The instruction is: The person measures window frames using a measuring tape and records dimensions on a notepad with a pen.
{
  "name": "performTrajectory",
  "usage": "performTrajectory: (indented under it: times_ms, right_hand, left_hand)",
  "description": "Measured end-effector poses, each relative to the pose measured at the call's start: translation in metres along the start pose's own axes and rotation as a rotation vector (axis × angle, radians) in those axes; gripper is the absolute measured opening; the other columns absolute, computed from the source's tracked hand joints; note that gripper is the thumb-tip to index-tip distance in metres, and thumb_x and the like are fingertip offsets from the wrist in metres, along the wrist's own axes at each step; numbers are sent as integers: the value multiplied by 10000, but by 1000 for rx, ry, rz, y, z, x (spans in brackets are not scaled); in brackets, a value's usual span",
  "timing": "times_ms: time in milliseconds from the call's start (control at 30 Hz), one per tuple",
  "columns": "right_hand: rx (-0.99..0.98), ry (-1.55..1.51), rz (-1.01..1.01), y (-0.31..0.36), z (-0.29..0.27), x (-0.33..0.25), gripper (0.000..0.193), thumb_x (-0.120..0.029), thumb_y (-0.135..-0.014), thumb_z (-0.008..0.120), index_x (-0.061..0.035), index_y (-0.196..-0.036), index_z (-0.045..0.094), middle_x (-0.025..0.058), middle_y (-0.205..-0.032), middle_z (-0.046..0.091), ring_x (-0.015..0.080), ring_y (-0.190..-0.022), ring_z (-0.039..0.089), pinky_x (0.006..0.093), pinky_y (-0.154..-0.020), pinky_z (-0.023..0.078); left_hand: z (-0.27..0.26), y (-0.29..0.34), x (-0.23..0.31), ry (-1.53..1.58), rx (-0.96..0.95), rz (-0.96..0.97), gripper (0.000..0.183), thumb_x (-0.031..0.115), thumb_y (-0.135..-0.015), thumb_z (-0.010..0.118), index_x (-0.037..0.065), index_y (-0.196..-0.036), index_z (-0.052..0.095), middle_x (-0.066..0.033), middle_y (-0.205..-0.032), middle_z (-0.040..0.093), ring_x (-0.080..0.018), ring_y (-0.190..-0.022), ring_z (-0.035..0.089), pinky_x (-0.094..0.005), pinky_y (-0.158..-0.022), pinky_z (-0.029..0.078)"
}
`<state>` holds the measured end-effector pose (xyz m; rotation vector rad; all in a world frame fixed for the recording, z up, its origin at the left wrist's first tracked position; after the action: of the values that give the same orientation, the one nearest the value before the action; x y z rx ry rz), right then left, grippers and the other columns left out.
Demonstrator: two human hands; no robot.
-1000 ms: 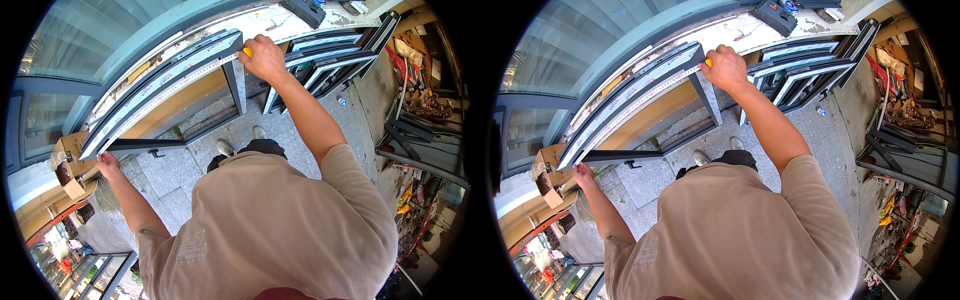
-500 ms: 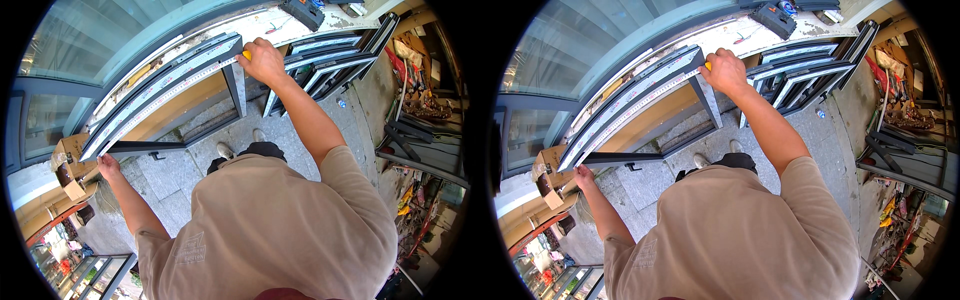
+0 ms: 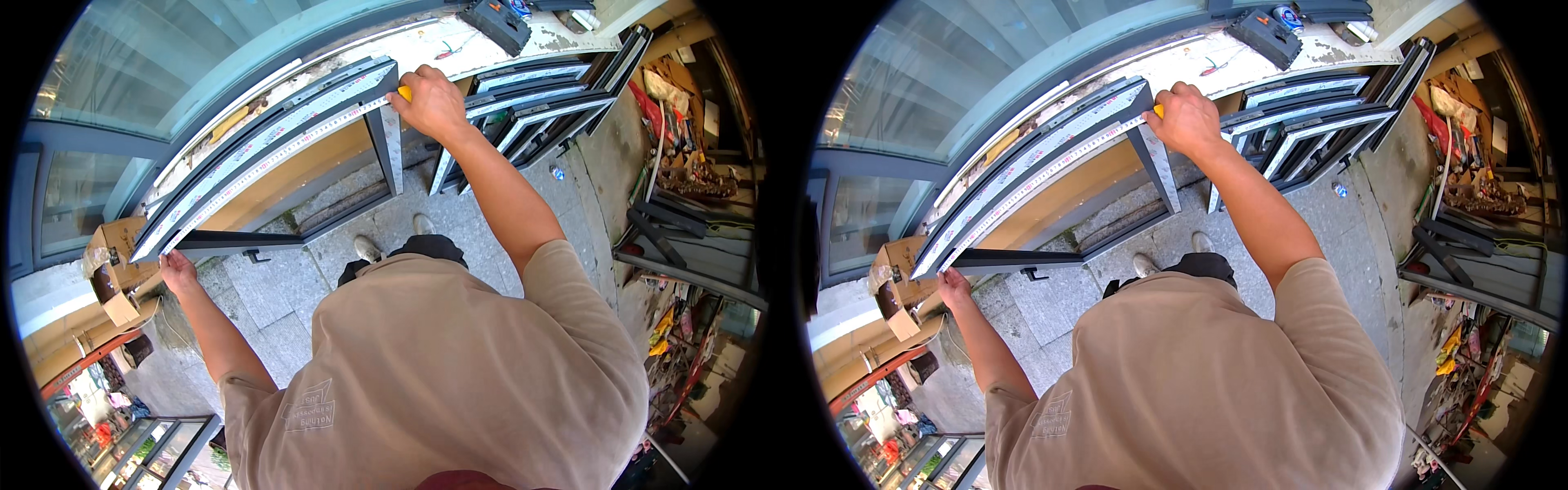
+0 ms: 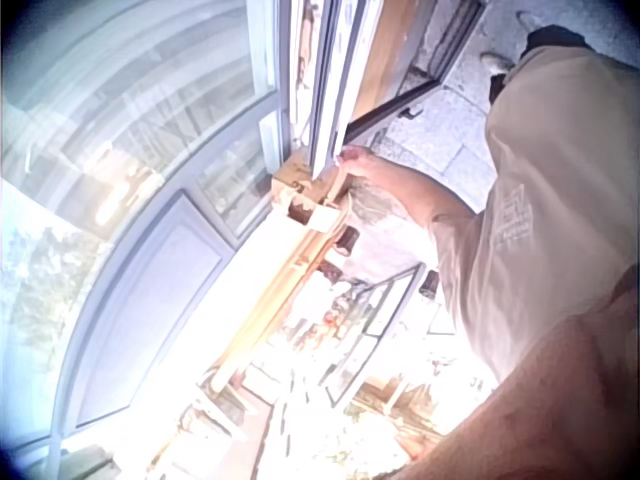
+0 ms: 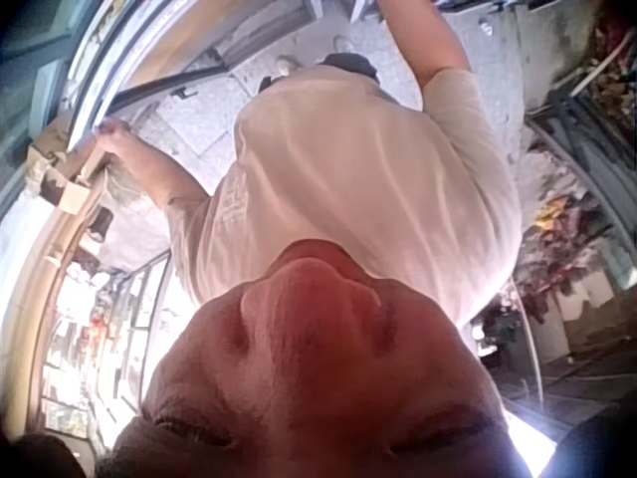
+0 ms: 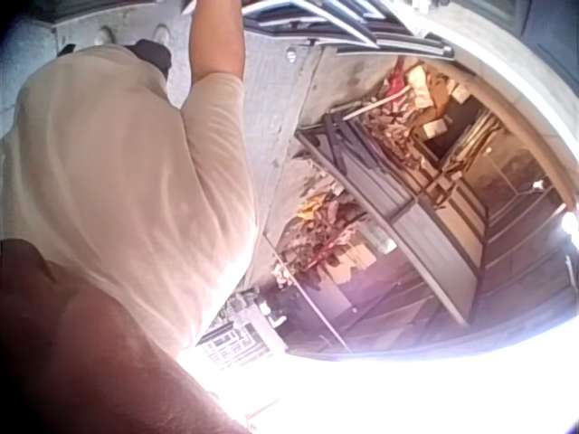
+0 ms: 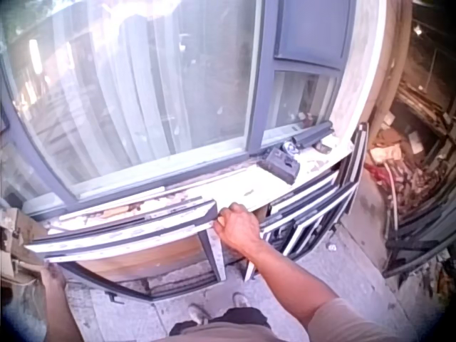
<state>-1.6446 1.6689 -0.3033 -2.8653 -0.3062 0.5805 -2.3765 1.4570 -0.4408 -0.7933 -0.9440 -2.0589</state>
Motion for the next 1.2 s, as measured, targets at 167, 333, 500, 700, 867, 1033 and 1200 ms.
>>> performTrajectory:
  times_ms: [167,333,500,700,867,1033,1200]
  right_hand:
    - [-18,4,6,0,-2,-3,387,-428,-920,758,-77,-1077,799,151,-1090,713,334,-1140,672,461,-952,565]
    - [-18,0,4,0,-1,-1,389,-428,-919,760,-75,-1078,798,150,-1087,712,332,-1145,670,463,-952,566]
    - [21,-11,-21,-1,1,2,407,-438,-906,770,-61,-1060,792,146,-1050,708,358,-1090,678,464,-931,562]
    - [6,-5,-8,0,1,0,409,-438,-913,764,-63,-1073,788,146,-1067,705,356,-1108,672,469,-935,561]
    - [-1,0,-8,0,-1,-1,404,-435,-913,762,-68,-1080,794,150,-1078,708,345,-1122,673,467,-944,566]
    - [7,-8,-15,0,0,0,407,-438,-917,760,-64,-1078,786,143,-1077,701,353,-1119,669,467,-943,561]
    - [-5,-8,-6,-1,1,0,402,-438,-916,763,-69,-1073,786,140,-1084,702,352,-1126,665,469,-943,560]
  left_hand:
    - [-2,0,2,8,-7,7,176,192,-1090,608,27,-1139,644,-111,-1049,773,-209,-934,762,-312,-800,665]
    - [0,0,0,14,-4,1,174,193,-1093,603,28,-1120,651,-106,-1044,775,-208,-934,766,-315,-795,666]
    - [-3,-4,1,22,1,1,177,194,-1092,603,26,-1115,653,-108,-1053,778,-208,-933,770,-315,-796,668]
    - [-5,-6,1,17,-22,-3,182,197,-1093,600,24,-1119,650,-113,-1064,779,-214,-943,773,-314,-797,671]
    - [-6,-6,2,22,-33,-11,185,200,-1094,597,25,-1122,648,-105,-1065,780,-214,-952,772,-320,-803,672]
    - [-4,-5,1,34,-34,-17,181,199,-1093,597,28,-1118,648,-102,-1065,781,-213,-949,772,-321,-805,671]
    - [-6,-6,4,15,-11,-14,171,194,-1094,596,32,-1117,648,-100,-1064,780,-212,-956,771,-319,-804,668]
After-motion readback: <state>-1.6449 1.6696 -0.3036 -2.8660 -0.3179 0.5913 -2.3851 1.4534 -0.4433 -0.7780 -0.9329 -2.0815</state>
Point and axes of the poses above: each hand's wrist, its own y-axis away from the middle knuckle, its own z-axis out of the palm, x = y × z, the point moved 1 cm from there along -y, towards the middle knuckle
